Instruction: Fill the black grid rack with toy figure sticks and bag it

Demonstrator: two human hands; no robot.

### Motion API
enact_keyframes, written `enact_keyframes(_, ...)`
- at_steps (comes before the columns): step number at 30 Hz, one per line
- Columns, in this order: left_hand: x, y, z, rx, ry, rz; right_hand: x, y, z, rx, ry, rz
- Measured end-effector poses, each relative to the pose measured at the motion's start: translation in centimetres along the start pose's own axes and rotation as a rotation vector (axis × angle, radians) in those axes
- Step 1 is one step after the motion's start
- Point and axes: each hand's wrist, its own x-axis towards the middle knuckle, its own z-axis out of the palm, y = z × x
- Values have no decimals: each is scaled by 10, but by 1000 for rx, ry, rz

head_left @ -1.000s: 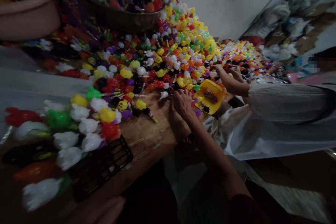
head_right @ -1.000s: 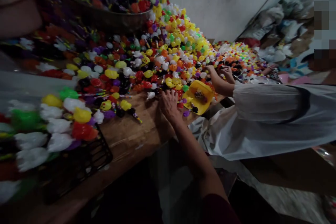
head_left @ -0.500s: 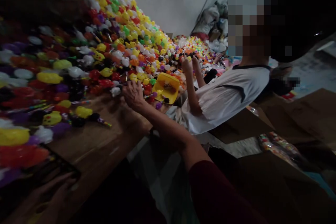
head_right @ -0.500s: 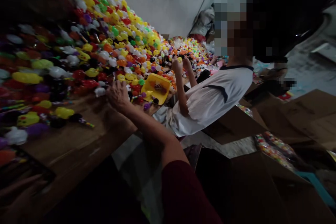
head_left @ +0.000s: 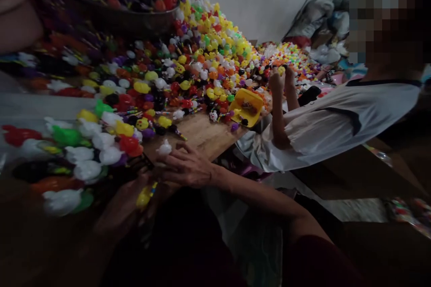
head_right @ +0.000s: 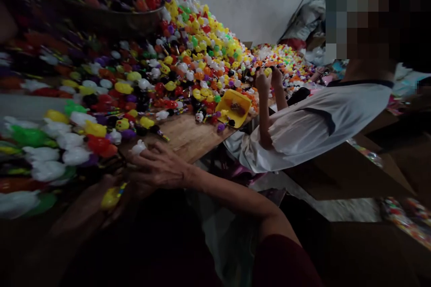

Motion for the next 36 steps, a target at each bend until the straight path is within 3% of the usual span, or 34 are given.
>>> enact_keyframes(4,8,8,9,-120,-94,-104,-11,1,8,23,39,-25)
enact_keyframes(6,16,8,11,-132,-116,-96,-29,18,13,27,124,104)
enact_keyframes(7,19,8,11,-124,-124,-85,-42,31,16,18,171,234)
enact_keyframes(9,23,5,11,-115,-124,-58,-70,66,18,-39,210,656)
enact_keyframes(11,25,4,12,-115,-89,-31,-99,105,18,-125,116,1080)
enact_keyframes(13,24,3,15,-83,-59,-19,-120,137,17,-150,47,1216)
enact_keyframes(17,25,6,20,35,-51,-42,-136,172,24,-93,-88,1181)
enact_keyframes(20,27,10,22,70,54,54,-132,182,35,-61,-165,1143)
enact_keyframes(22,29,12,22,83,130,110,-130,187,39,-58,-184,1129)
enact_keyframes(25,32,10,24,63,145,97,-127,190,33,-73,-166,1120)
enact_keyframes(27,33,8,25,31,152,112,-118,182,26,-52,-21,1096)
enact_keyframes(30,35,4,27,2,148,151,-89,146,18,145,360,1002)
enact_keyframes(33,40,4,28,-78,55,187,-50,94,20,523,655,984)
enact_keyframes(36,50,5,28,-200,20,210,-19,54,28,949,813,1062)
